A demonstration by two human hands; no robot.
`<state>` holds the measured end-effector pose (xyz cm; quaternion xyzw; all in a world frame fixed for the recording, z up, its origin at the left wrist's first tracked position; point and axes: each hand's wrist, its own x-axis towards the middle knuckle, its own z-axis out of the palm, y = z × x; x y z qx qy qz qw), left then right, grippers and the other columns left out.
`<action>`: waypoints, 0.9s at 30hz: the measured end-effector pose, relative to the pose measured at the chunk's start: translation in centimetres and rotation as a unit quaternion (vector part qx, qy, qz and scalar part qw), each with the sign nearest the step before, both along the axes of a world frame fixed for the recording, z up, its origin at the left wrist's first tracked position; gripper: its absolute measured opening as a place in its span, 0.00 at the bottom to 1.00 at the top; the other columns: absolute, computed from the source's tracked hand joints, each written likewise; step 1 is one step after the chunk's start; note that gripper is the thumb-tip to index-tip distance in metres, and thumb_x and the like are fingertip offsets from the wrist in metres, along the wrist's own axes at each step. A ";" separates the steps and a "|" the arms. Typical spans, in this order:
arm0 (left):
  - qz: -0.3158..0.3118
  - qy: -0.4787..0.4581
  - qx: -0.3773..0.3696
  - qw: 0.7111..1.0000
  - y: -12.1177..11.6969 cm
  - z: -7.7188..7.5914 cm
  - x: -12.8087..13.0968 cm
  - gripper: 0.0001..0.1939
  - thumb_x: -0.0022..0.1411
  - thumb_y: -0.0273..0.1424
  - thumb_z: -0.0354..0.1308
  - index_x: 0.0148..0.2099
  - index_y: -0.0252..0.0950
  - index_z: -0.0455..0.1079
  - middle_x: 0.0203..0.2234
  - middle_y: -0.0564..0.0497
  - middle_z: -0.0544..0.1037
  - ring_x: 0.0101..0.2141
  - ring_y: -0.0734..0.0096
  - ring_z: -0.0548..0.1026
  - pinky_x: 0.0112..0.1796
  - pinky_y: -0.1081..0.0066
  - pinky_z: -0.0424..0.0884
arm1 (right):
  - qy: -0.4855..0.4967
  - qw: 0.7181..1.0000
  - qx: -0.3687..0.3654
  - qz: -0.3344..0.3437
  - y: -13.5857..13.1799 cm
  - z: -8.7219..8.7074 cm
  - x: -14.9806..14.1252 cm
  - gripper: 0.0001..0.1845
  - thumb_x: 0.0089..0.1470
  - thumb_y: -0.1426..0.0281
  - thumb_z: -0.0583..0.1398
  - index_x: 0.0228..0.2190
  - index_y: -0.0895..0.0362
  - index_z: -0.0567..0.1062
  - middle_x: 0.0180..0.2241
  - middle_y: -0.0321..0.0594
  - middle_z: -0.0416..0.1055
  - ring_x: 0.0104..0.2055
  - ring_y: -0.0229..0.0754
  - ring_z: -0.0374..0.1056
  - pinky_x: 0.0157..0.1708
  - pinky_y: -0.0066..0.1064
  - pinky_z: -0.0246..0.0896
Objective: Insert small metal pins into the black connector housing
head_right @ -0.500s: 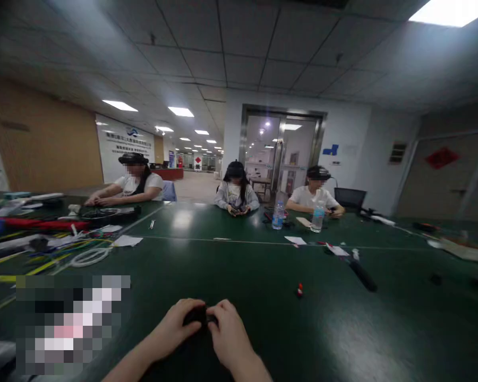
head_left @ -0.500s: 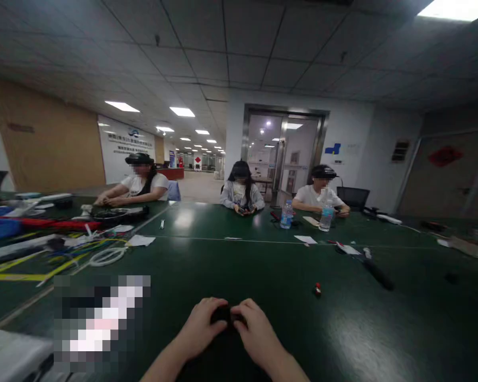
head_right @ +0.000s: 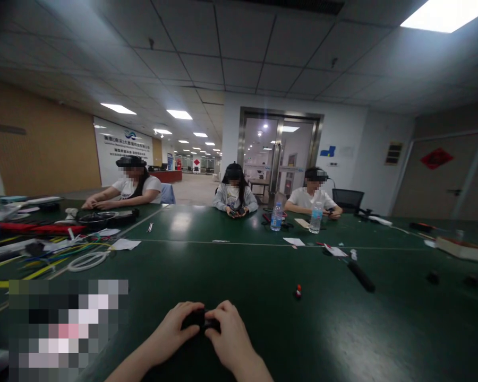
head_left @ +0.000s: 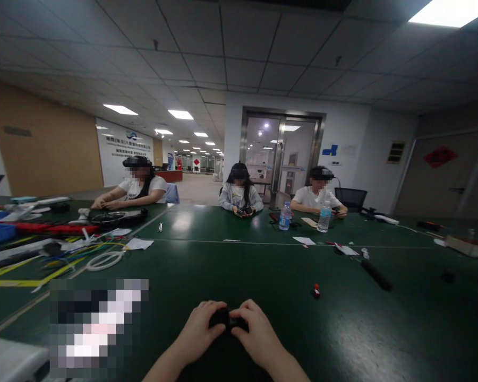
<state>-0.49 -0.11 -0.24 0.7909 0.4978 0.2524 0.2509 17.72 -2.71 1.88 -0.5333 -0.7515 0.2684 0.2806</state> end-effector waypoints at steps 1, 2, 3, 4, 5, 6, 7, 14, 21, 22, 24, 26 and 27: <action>0.001 0.004 0.001 1.000 0.0 -0.1 0.0 0.21 0.51 0.31 0.53 0.50 0.41 0.64 0.45 0.51 0.70 0.47 0.64 0.65 0.48 0.66 0.59 | 0.006 1.000 -0.002 -0.001 -0.1 0.1 0.1 0.17 0.43 0.73 0.58 0.38 0.47 0.72 0.39 0.34 0.64 0.43 0.40 0.62 0.42 0.31 0.56; 0.003 0.007 0.002 1.000 0.0 -0.1 0.0 0.21 0.52 0.31 0.53 0.50 0.41 0.64 0.46 0.51 0.70 0.47 0.64 0.65 0.48 0.66 0.58 | 0.011 1.000 -0.003 -0.003 -0.1 0.2 0.1 0.19 0.43 0.73 0.58 0.39 0.47 0.72 0.40 0.34 0.64 0.43 0.40 0.62 0.43 0.31 0.56; 0.004 0.009 0.003 1.000 0.0 -0.1 0.0 0.21 0.52 0.31 0.53 0.50 0.41 0.64 0.46 0.50 0.70 0.47 0.64 0.65 0.49 0.66 0.58 | 0.015 1.000 -0.003 -0.007 -0.1 0.3 0.1 0.19 0.43 0.72 0.58 0.40 0.46 0.71 0.40 0.34 0.63 0.44 0.40 0.62 0.43 0.31 0.56; 0.004 0.010 0.003 1.000 0.0 -0.1 0.0 0.21 0.52 0.31 0.52 0.50 0.41 0.63 0.46 0.50 0.70 0.48 0.64 0.64 0.49 0.66 0.58 | 0.016 1.000 -0.002 -0.010 -0.1 0.3 0.2 0.19 0.43 0.72 0.58 0.40 0.46 0.72 0.40 0.34 0.63 0.44 0.40 0.61 0.43 0.31 0.56; 0.004 0.011 0.002 1.000 -0.1 0.0 0.0 0.21 0.52 0.31 0.52 0.51 0.41 0.63 0.46 0.50 0.69 0.48 0.64 0.64 0.49 0.66 0.58 | 0.012 1.000 0.000 -0.011 0.0 0.3 0.2 0.18 0.44 0.72 0.58 0.39 0.46 0.72 0.40 0.34 0.64 0.44 0.40 0.61 0.44 0.31 0.55; 0.004 0.011 0.000 1.000 -0.1 0.2 0.1 0.22 0.51 0.31 0.52 0.51 0.41 0.63 0.46 0.50 0.70 0.48 0.64 0.64 0.49 0.66 0.58 | 0.007 1.000 0.001 -0.012 0.0 0.3 0.2 0.17 0.44 0.72 0.58 0.38 0.46 0.73 0.40 0.34 0.64 0.44 0.40 0.61 0.44 0.31 0.55; 0.002 0.012 -0.003 1.000 -0.2 0.4 0.1 0.22 0.51 0.30 0.52 0.51 0.40 0.63 0.46 0.51 0.70 0.48 0.64 0.64 0.49 0.66 0.58 | 0.001 1.000 0.001 -0.012 0.1 0.2 0.2 0.16 0.44 0.72 0.57 0.38 0.47 0.73 0.39 0.34 0.64 0.44 0.40 0.61 0.44 0.32 0.55; 0.007 0.012 -0.005 1.000 -0.5 0.9 0.3 0.22 0.51 0.31 0.54 0.51 0.39 0.64 0.45 0.50 0.70 0.47 0.64 0.65 0.48 0.66 0.58 | -0.009 1.000 0.007 -0.013 0.1 0.0 0.1 0.15 0.44 0.72 0.57 0.37 0.50 0.73 0.40 0.36 0.65 0.45 0.42 0.62 0.45 0.33 0.55; 0.007 0.006 0.009 1.000 0.0 0.0 0.2 0.23 0.50 0.32 0.54 0.51 0.39 0.64 0.45 0.50 0.70 0.46 0.64 0.65 0.48 0.67 0.59 | 0.001 1.000 -0.008 -0.021 0.2 0.0 0.3 0.17 0.43 0.73 0.58 0.38 0.50 0.73 0.44 0.37 0.65 0.49 0.42 0.59 0.50 0.34 0.51; 0.006 0.008 0.009 1.000 0.0 0.0 0.2 0.23 0.50 0.32 0.54 0.51 0.39 0.64 0.46 0.49 0.70 0.47 0.64 0.65 0.48 0.67 0.59 | 0.005 1.000 -0.010 -0.021 0.2 0.0 0.3 0.17 0.43 0.73 0.57 0.38 0.50 0.73 0.44 0.36 0.66 0.49 0.42 0.59 0.49 0.34 0.51; 0.006 0.015 0.007 1.000 -0.1 0.1 0.2 0.25 0.50 0.33 0.54 0.52 0.39 0.62 0.47 0.49 0.69 0.48 0.63 0.64 0.49 0.66 0.58 | 0.009 1.000 -0.013 -0.020 0.2 0.0 0.3 0.16 0.43 0.73 0.57 0.37 0.49 0.73 0.43 0.35 0.66 0.48 0.42 0.60 0.48 0.34 0.52; 0.009 0.026 0.003 1.000 -0.2 0.1 0.2 0.27 0.49 0.33 0.55 0.54 0.39 0.61 0.48 0.49 0.68 0.49 0.62 0.63 0.50 0.65 0.56 | 0.012 1.000 -0.014 -0.017 0.1 0.0 0.3 0.16 0.43 0.73 0.57 0.37 0.49 0.73 0.43 0.34 0.66 0.47 0.42 0.60 0.47 0.34 0.53; 0.012 0.031 0.001 0.999 -0.2 0.2 0.3 0.27 0.49 0.32 0.54 0.54 0.39 0.60 0.49 0.49 0.68 0.49 0.62 0.63 0.50 0.65 0.56 | 0.014 1.000 -0.015 -0.016 0.1 0.0 0.3 0.16 0.43 0.73 0.57 0.37 0.49 0.73 0.42 0.34 0.66 0.47 0.41 0.60 0.47 0.34 0.54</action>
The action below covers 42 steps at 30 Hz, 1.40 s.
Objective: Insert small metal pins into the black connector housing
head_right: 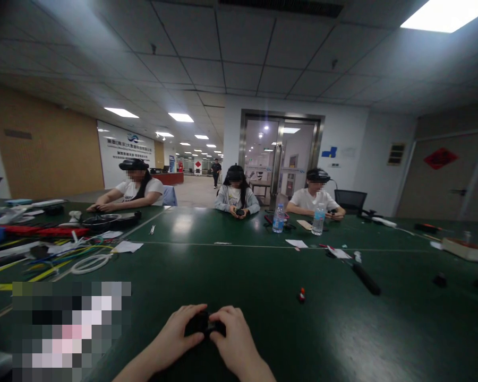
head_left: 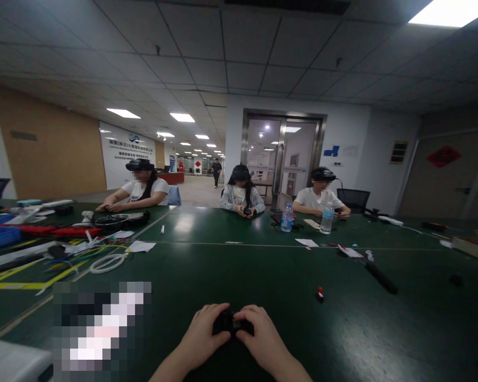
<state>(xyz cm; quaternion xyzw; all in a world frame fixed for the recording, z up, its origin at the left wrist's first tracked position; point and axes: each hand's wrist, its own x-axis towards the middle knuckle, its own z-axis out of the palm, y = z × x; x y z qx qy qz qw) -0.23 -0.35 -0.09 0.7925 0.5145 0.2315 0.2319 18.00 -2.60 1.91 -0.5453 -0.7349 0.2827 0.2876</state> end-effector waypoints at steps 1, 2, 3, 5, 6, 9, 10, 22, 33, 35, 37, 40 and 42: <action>0.003 0.004 -0.002 1.000 0.0 0.0 0.0 0.27 0.49 0.32 0.54 0.54 0.39 0.60 0.49 0.49 0.68 0.49 0.62 0.63 0.50 0.65 0.56 | 0.001 1.000 0.000 0.001 0.0 0.0 0.0 0.16 0.43 0.74 0.57 0.37 0.49 0.73 0.42 0.34 0.66 0.47 0.41 0.61 0.46 0.34 0.54; 0.005 0.006 -0.002 1.000 0.0 0.0 0.0 0.27 0.49 0.31 0.53 0.54 0.39 0.61 0.49 0.49 0.68 0.49 0.62 0.63 0.50 0.65 0.55 | 0.002 1.000 0.001 0.001 0.0 0.0 0.0 0.17 0.43 0.74 0.57 0.38 0.49 0.72 0.42 0.34 0.66 0.47 0.42 0.61 0.46 0.34 0.54; 0.006 0.007 0.000 1.000 0.0 -0.1 0.0 0.25 0.50 0.31 0.53 0.53 0.39 0.61 0.49 0.49 0.68 0.49 0.62 0.63 0.50 0.65 0.56 | 0.001 1.000 0.001 0.002 0.1 -0.1 0.0 0.18 0.43 0.74 0.57 0.39 0.49 0.72 0.43 0.34 0.66 0.47 0.42 0.61 0.47 0.34 0.54; 0.006 0.005 0.007 1.000 0.1 -0.1 0.1 0.23 0.50 0.31 0.52 0.51 0.40 0.63 0.48 0.50 0.69 0.49 0.62 0.64 0.49 0.65 0.57 | 0.000 1.000 0.004 0.002 0.2 -0.3 0.0 0.21 0.42 0.75 0.57 0.41 0.49 0.71 0.44 0.34 0.67 0.48 0.42 0.61 0.47 0.34 0.54; 0.004 0.003 0.010 1.000 0.1 -0.1 0.1 0.22 0.50 0.31 0.52 0.50 0.40 0.64 0.48 0.50 0.69 0.48 0.63 0.64 0.49 0.65 0.57 | 0.001 1.000 0.006 0.000 0.3 -0.4 0.0 0.22 0.42 0.75 0.57 0.42 0.50 0.70 0.44 0.34 0.67 0.48 0.42 0.61 0.48 0.34 0.53; -0.001 -0.003 0.013 1.000 0.0 0.1 0.1 0.20 0.51 0.30 0.52 0.49 0.41 0.64 0.47 0.51 0.70 0.48 0.64 0.65 0.49 0.66 0.58 | 0.001 1.000 0.001 -0.017 0.4 -0.8 0.1 0.25 0.41 0.75 0.57 0.45 0.50 0.68 0.46 0.34 0.66 0.50 0.43 0.60 0.49 0.35 0.52; -0.003 -0.004 0.010 1.000 0.0 0.2 0.1 0.20 0.51 0.30 0.52 0.49 0.41 0.64 0.47 0.51 0.69 0.48 0.64 0.65 0.49 0.66 0.57 | 0.000 1.000 -0.005 -0.022 0.5 -0.9 0.2 0.25 0.41 0.74 0.57 0.45 0.49 0.68 0.47 0.34 0.66 0.50 0.43 0.60 0.50 0.36 0.52; 0.000 0.008 0.010 1.000 0.3 -0.4 0.0 0.22 0.52 0.30 0.53 0.51 0.40 0.64 0.47 0.50 0.70 0.48 0.64 0.64 0.49 0.67 0.56 | 0.011 1.000 0.006 -0.018 0.4 -0.8 0.0 0.25 0.40 0.74 0.58 0.44 0.51 0.69 0.44 0.36 0.68 0.48 0.43 0.61 0.49 0.34 0.53; -0.004 0.001 0.007 1.000 0.1 0.0 -0.1 0.23 0.51 0.31 0.54 0.52 0.40 0.63 0.48 0.50 0.69 0.48 0.65 0.64 0.49 0.67 0.57 | 0.013 1.000 -0.017 -0.016 0.1 -0.2 0.2 0.23 0.41 0.73 0.59 0.43 0.49 0.69 0.44 0.35 0.68 0.48 0.42 0.62 0.48 0.35 0.54; -0.002 0.009 0.002 1.000 0.0 0.2 0.0 0.24 0.51 0.31 0.54 0.52 0.40 0.62 0.49 0.50 0.68 0.49 0.64 0.63 0.50 0.66 0.56 | 0.014 0.999 -0.025 -0.016 0.0 -0.2 0.2 0.24 0.41 0.73 0.59 0.44 0.49 0.69 0.44 0.35 0.67 0.48 0.42 0.62 0.47 0.35 0.55; -0.001 0.016 0.001 1.000 -0.1 0.4 0.0 0.24 0.51 0.31 0.53 0.53 0.40 0.62 0.49 0.50 0.68 0.50 0.64 0.63 0.50 0.66 0.56 | 0.015 1.000 -0.016 -0.012 0.0 0.0 0.1 0.23 0.42 0.72 0.59 0.44 0.50 0.69 0.44 0.35 0.68 0.47 0.42 0.62 0.47 0.35 0.55; -0.004 0.015 0.001 1.000 -0.1 0.4 0.1 0.23 0.51 0.30 0.53 0.52 0.40 0.63 0.49 0.50 0.68 0.50 0.64 0.63 0.50 0.66 0.56 | 0.013 1.000 0.007 0.002 -0.1 0.3 0.0 0.17 0.44 0.70 0.58 0.39 0.50 0.72 0.42 0.36 0.68 0.47 0.42 0.62 0.47 0.34 0.54; -0.007 0.008 0.002 1.000 0.0 0.3 0.0 0.22 0.52 0.31 0.53 0.51 0.41 0.63 0.48 0.50 0.69 0.49 0.65 0.63 0.50 0.67 0.56 | 0.006 1.000 -0.001 0.006 -0.1 0.5 0.0 0.11 0.46 0.68 0.58 0.35 0.49 0.74 0.43 0.35 0.67 0.47 0.41 0.62 0.47 0.34 0.54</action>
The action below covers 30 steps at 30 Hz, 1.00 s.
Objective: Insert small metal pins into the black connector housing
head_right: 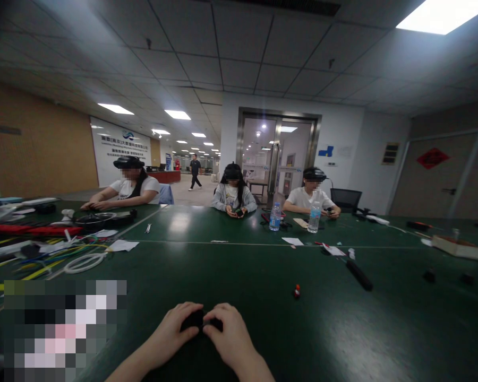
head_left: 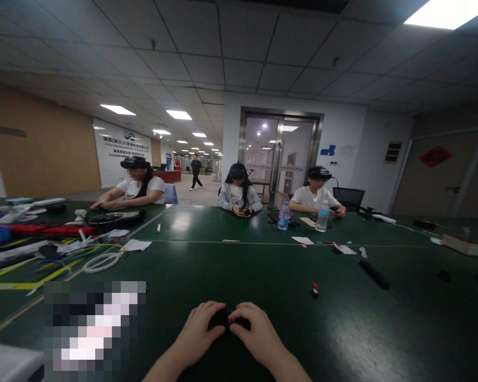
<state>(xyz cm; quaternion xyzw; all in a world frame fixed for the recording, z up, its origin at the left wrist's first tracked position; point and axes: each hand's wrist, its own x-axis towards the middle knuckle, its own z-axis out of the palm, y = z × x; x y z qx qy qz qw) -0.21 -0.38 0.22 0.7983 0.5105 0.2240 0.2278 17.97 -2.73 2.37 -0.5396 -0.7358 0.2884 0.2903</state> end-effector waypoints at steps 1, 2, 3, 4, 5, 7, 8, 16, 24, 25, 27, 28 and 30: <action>0.000 -0.003 0.000 1.000 0.0 -0.1 0.0 0.22 0.52 0.31 0.53 0.51 0.41 0.63 0.48 0.50 0.69 0.49 0.65 0.64 0.50 0.67 0.56 | -0.002 1.000 -0.008 -0.002 0.0 0.0 0.0 0.10 0.46 0.68 0.58 0.33 0.49 0.75 0.44 0.35 0.66 0.47 0.41 0.61 0.48 0.35 0.53; 0.001 -0.004 0.001 1.000 0.0 -0.1 0.0 0.22 0.52 0.31 0.53 0.51 0.41 0.64 0.48 0.51 0.69 0.49 0.65 0.64 0.50 0.67 0.56 | -0.003 1.000 -0.016 -0.004 0.0 0.0 0.0 0.09 0.46 0.68 0.58 0.32 0.49 0.76 0.45 0.35 0.66 0.48 0.42 0.61 0.48 0.35 0.53; 0.001 -0.004 0.002 1.000 0.0 -0.1 0.0 0.22 0.52 0.31 0.53 0.51 0.41 0.64 0.48 0.51 0.69 0.49 0.65 0.64 0.50 0.67 0.57 | -0.002 1.000 -0.020 -0.007 0.1 0.0 0.0 0.09 0.46 0.68 0.58 0.32 0.48 0.76 0.45 0.35 0.65 0.49 0.42 0.61 0.48 0.36 0.53; 0.001 -0.003 0.003 1.000 0.0 -0.1 0.0 0.21 0.52 0.32 0.52 0.51 0.41 0.64 0.48 0.51 0.69 0.49 0.65 0.64 0.50 0.67 0.57 | -0.001 1.000 -0.020 -0.007 0.1 -0.1 0.0 0.10 0.45 0.68 0.58 0.32 0.48 0.76 0.45 0.35 0.65 0.49 0.42 0.60 0.49 0.36 0.52; 0.001 -0.001 0.004 1.000 0.0 -0.1 0.0 0.21 0.52 0.31 0.52 0.51 0.41 0.64 0.48 0.51 0.69 0.49 0.65 0.64 0.50 0.67 0.57 | -0.001 1.000 -0.019 -0.008 0.1 -0.2 0.0 0.10 0.45 0.68 0.58 0.32 0.47 0.76 0.45 0.35 0.65 0.49 0.42 0.60 0.49 0.36 0.52; 0.002 0.005 0.005 1.000 -0.1 0.0 0.1 0.21 0.52 0.31 0.52 0.50 0.41 0.64 0.47 0.51 0.69 0.49 0.65 0.64 0.49 0.67 0.57 | -0.002 1.000 -0.013 -0.006 0.2 -0.4 0.1 0.10 0.45 0.69 0.59 0.33 0.47 0.76 0.45 0.35 0.66 0.49 0.42 0.61 0.48 0.35 0.52; 0.003 0.007 0.006 1.000 -0.1 0.1 0.1 0.21 0.51 0.30 0.52 0.50 0.41 0.64 0.47 0.51 0.70 0.49 0.65 0.64 0.49 0.67 0.57 | -0.003 1.000 -0.010 -0.004 0.3 -0.5 0.1 0.10 0.45 0.69 0.59 0.33 0.47 0.76 0.44 0.35 0.66 0.48 0.42 0.61 0.48 0.35 0.52; 0.001 0.000 0.002 1.000 -0.2 0.2 0.1 0.23 0.51 0.30 0.53 0.51 0.39 0.63 0.47 0.49 0.69 0.49 0.63 0.64 0.49 0.66 0.57 | 0.001 1.000 0.011 0.009 0.2 -0.3 0.0 0.13 0.44 0.71 0.59 0.35 0.48 0.75 0.43 0.35 0.67 0.46 0.41 0.62 0.46 0.31 0.54; -0.008 -0.005 -0.006 1.000 -0.3 0.6 0.0 0.22 0.53 0.30 0.51 0.52 0.39 0.63 0.48 0.49 0.69 0.49 0.65 0.64 0.50 0.67 0.56 | 0.001 1.000 0.003 0.001 0.0 -0.2 0.1 0.14 0.45 0.70 0.59 0.36 0.47 0.75 0.43 0.33 0.67 0.47 0.41 0.62 0.46 0.33 0.54; -0.008 -0.005 -0.004 1.000 -0.3 0.5 0.0 0.22 0.53 0.30 0.51 0.52 0.39 0.63 0.47 0.49 0.69 0.49 0.65 0.64 0.50 0.67 0.56 | 0.001 1.000 0.004 0.002 0.0 -0.2 0.1 0.14 0.45 0.70 0.58 0.37 0.46 0.74 0.43 0.33 0.67 0.46 0.41 0.62 0.46 0.33 0.55; -0.007 -0.006 -0.001 1.000 -0.1 0.2 -0.1 0.21 0.53 0.30 0.51 0.51 0.39 0.63 0.47 0.49 0.69 0.49 0.65 0.64 0.50 0.67 0.56 | 0.001 1.000 0.008 0.002 -0.1 -0.2 0.1 0.15 0.45 0.70 0.58 0.37 0.46 0.74 0.43 0.33 0.67 0.46 0.41 0.62 0.46 0.33 0.55; -0.007 -0.007 0.000 1.000 -0.1 0.1 -0.1 0.21 0.53 0.31 0.51 0.51 0.39 0.63 0.47 0.49 0.69 0.49 0.64 0.64 0.50 0.67 0.57 | -0.002 1.000 0.009 0.000 -0.1 -0.2 0.1 0.15 0.45 0.70 0.58 0.38 0.46 0.74 0.43 0.33 0.67 0.47 0.41 0.61 0.46 0.33 0.54; -0.008 -0.011 0.004 1.000 0.0 -0.1 -0.2 0.21 0.53 0.31 0.51 0.51 0.40 0.63 0.47 0.50 0.70 0.48 0.65 0.64 0.50 0.67 0.57 | -0.012 1.000 0.009 -0.004 0.0 -0.2 0.0 0.15 0.45 0.70 0.58 0.37 0.46 0.74 0.44 0.33 0.67 0.47 0.41 0.61 0.46 0.34 0.54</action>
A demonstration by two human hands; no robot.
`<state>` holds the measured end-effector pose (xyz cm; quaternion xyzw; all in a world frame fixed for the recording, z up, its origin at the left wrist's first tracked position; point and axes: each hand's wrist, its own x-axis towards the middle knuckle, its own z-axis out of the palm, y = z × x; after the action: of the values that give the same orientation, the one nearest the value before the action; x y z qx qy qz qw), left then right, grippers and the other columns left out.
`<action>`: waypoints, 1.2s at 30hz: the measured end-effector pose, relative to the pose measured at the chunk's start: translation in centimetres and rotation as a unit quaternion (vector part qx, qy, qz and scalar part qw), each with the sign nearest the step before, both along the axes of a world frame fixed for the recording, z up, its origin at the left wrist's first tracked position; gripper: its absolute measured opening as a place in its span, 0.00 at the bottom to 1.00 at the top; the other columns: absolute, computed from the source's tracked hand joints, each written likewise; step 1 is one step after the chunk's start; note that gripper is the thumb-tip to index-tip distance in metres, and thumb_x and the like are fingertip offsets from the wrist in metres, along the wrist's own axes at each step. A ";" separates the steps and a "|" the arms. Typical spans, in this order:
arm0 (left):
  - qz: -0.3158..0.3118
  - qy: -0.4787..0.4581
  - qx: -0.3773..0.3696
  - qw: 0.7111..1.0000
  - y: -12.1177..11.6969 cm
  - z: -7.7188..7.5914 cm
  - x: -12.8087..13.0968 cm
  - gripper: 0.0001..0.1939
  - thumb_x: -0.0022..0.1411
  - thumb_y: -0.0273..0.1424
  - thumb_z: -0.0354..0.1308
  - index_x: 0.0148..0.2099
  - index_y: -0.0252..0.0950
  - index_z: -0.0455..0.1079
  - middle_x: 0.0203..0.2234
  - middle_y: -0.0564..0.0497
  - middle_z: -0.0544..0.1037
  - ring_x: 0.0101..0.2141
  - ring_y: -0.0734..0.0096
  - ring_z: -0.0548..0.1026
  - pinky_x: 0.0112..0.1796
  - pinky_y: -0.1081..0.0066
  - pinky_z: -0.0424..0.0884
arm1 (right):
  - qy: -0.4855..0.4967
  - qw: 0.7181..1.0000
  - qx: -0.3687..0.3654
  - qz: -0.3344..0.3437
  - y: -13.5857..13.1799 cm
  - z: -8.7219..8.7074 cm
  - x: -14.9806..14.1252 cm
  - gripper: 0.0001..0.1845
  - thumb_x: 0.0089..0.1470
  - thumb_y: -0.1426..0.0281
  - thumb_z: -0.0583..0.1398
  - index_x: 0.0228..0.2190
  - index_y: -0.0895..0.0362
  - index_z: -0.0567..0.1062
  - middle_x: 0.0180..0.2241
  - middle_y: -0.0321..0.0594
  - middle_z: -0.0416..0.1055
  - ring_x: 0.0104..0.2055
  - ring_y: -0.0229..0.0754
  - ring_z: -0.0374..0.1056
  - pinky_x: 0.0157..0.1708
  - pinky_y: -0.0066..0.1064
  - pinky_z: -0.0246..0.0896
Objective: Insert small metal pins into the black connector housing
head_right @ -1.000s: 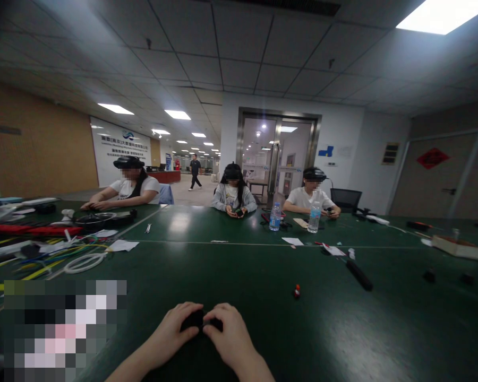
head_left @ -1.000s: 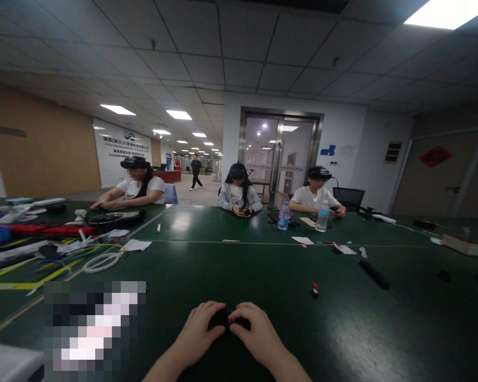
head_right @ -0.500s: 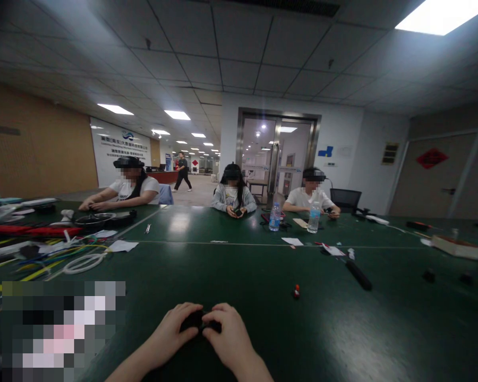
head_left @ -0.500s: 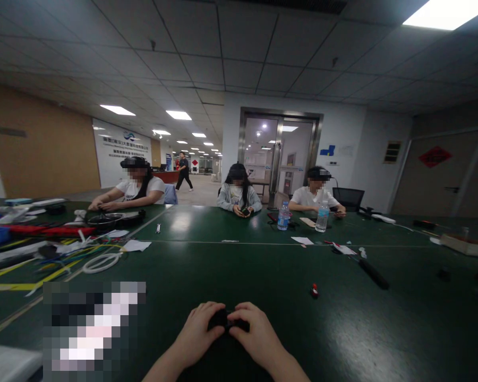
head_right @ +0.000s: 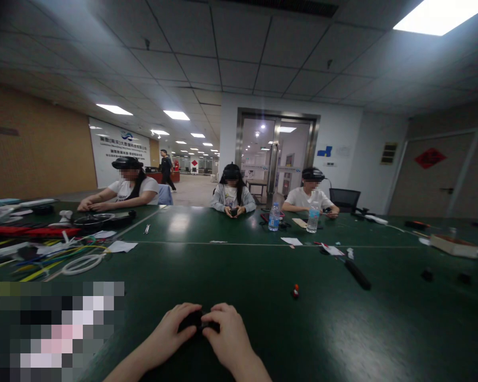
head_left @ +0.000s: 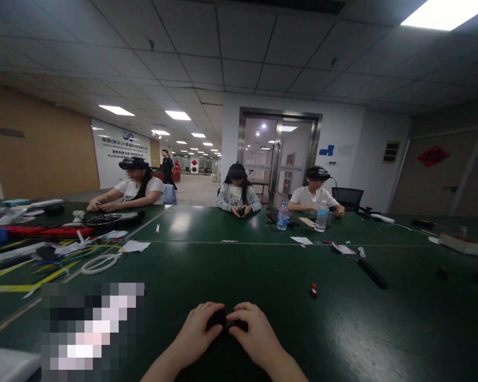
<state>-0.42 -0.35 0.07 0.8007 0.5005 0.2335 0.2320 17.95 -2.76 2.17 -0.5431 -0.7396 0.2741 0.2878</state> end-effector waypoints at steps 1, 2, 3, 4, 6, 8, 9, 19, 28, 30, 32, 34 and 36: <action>-0.001 -0.002 0.001 1.000 0.0 0.0 0.0 0.21 0.53 0.31 0.51 0.51 0.40 0.63 0.47 0.50 0.70 0.48 0.65 0.65 0.49 0.67 0.57 | -0.005 1.000 -0.001 -0.003 0.0 0.0 0.0 0.14 0.45 0.70 0.58 0.37 0.46 0.74 0.44 0.33 0.67 0.47 0.42 0.61 0.47 0.35 0.53; -0.002 -0.003 0.002 1.000 0.0 0.0 0.0 0.21 0.53 0.31 0.51 0.51 0.40 0.63 0.47 0.50 0.70 0.48 0.65 0.65 0.49 0.67 0.57 | -0.007 1.000 -0.003 -0.004 0.0 -0.1 -0.1 0.14 0.45 0.70 0.58 0.37 0.46 0.74 0.44 0.34 0.66 0.47 0.42 0.61 0.46 0.35 0.53; -0.002 -0.003 0.002 1.000 0.0 0.0 0.0 0.21 0.52 0.31 0.51 0.51 0.40 0.63 0.47 0.50 0.70 0.48 0.64 0.65 0.49 0.66 0.57 | -0.009 1.000 -0.004 -0.005 0.1 -0.1 -0.1 0.14 0.45 0.70 0.58 0.37 0.46 0.74 0.44 0.34 0.66 0.47 0.42 0.61 0.46 0.35 0.53; -0.002 -0.002 0.003 1.000 0.0 0.0 0.0 0.21 0.53 0.31 0.51 0.51 0.40 0.63 0.47 0.49 0.70 0.48 0.64 0.65 0.49 0.66 0.57 | -0.010 1.000 -0.003 -0.005 0.1 -0.2 -0.1 0.14 0.45 0.70 0.58 0.37 0.46 0.74 0.44 0.34 0.66 0.47 0.42 0.61 0.46 0.35 0.53; -0.004 0.001 0.005 1.000 0.0 0.1 0.1 0.21 0.53 0.31 0.51 0.51 0.40 0.63 0.47 0.49 0.70 0.48 0.64 0.65 0.50 0.65 0.57 | -0.013 1.000 0.003 -0.004 0.3 -0.4 -0.2 0.15 0.45 0.71 0.58 0.36 0.46 0.75 0.43 0.35 0.67 0.47 0.43 0.61 0.47 0.35 0.53; -0.003 0.003 0.008 1.000 0.0 0.1 0.2 0.21 0.53 0.30 0.51 0.51 0.39 0.64 0.47 0.49 0.70 0.49 0.63 0.65 0.50 0.65 0.57 | -0.014 1.000 0.012 -0.003 0.4 -0.5 -0.2 0.15 0.44 0.71 0.58 0.36 0.46 0.75 0.42 0.35 0.67 0.47 0.43 0.61 0.47 0.34 0.52; -0.002 0.003 0.009 1.000 0.0 0.0 0.2 0.21 0.52 0.30 0.51 0.51 0.39 0.64 0.47 0.49 0.70 0.49 0.63 0.65 0.50 0.65 0.57 | -0.013 1.000 0.015 -0.003 0.4 -0.6 -0.1 0.15 0.43 0.71 0.58 0.36 0.46 0.75 0.42 0.35 0.67 0.47 0.43 0.61 0.47 0.34 0.52; -0.010 -0.006 0.002 1.000 0.1 0.0 -0.1 0.21 0.53 0.31 0.51 0.51 0.39 0.63 0.48 0.49 0.69 0.49 0.64 0.64 0.50 0.65 0.57 | -0.005 1.000 0.014 -0.007 0.3 -0.6 -0.1 0.15 0.43 0.71 0.58 0.36 0.45 0.75 0.43 0.34 0.67 0.47 0.43 0.60 0.47 0.36 0.52; -0.010 -0.005 -0.001 1.000 0.2 -0.2 -0.3 0.21 0.54 0.31 0.51 0.52 0.39 0.62 0.48 0.49 0.69 0.49 0.65 0.64 0.50 0.65 0.57 | -0.025 0.999 0.033 -0.005 0.1 -0.2 -0.2 0.15 0.44 0.71 0.58 0.36 0.47 0.74 0.37 0.35 0.68 0.42 0.43 0.61 0.41 0.34 0.55; -0.014 -0.006 -0.007 1.000 0.1 -0.1 -0.3 0.22 0.53 0.31 0.51 0.52 0.39 0.62 0.48 0.49 0.68 0.49 0.65 0.64 0.51 0.65 0.56 | -0.027 0.999 0.029 0.002 0.1 -0.1 -0.3 0.15 0.44 0.72 0.58 0.36 0.47 0.74 0.37 0.34 0.69 0.42 0.43 0.61 0.40 0.34 0.55; -0.017 -0.009 -0.008 1.000 0.1 -0.1 -0.4 0.22 0.54 0.31 0.51 0.53 0.39 0.62 0.48 0.49 0.68 0.49 0.65 0.64 0.51 0.65 0.56 | -0.026 0.999 0.027 0.005 0.1 -0.2 -0.3 0.15 0.45 0.72 0.58 0.36 0.47 0.74 0.37 0.34 0.69 0.42 0.42 0.61 0.40 0.33 0.54; -0.014 -0.012 -0.005 1.000 0.2 -0.2 -0.4 0.22 0.54 0.30 0.51 0.52 0.39 0.62 0.48 0.49 0.69 0.49 0.64 0.64 0.50 0.65 0.56 | -0.025 0.999 0.028 0.007 0.1 -0.2 -0.3 0.15 0.45 0.72 0.57 0.36 0.47 0.74 0.37 0.33 0.69 0.42 0.41 0.61 0.40 0.33 0.54; -0.010 -0.013 -0.004 1.000 0.2 -0.3 -0.3 0.22 0.53 0.30 0.51 0.52 0.39 0.62 0.48 0.49 0.69 0.49 0.64 0.64 0.50 0.65 0.56 | -0.025 0.999 0.036 0.009 0.1 -0.3 -0.3 0.14 0.45 0.72 0.57 0.36 0.47 0.74 0.37 0.33 0.69 0.42 0.41 0.61 0.41 0.32 0.53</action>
<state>-0.73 -0.12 -0.26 0.8018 0.4903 0.2392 0.2440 17.64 -2.61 1.89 -0.5325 -0.7609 0.2362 0.2859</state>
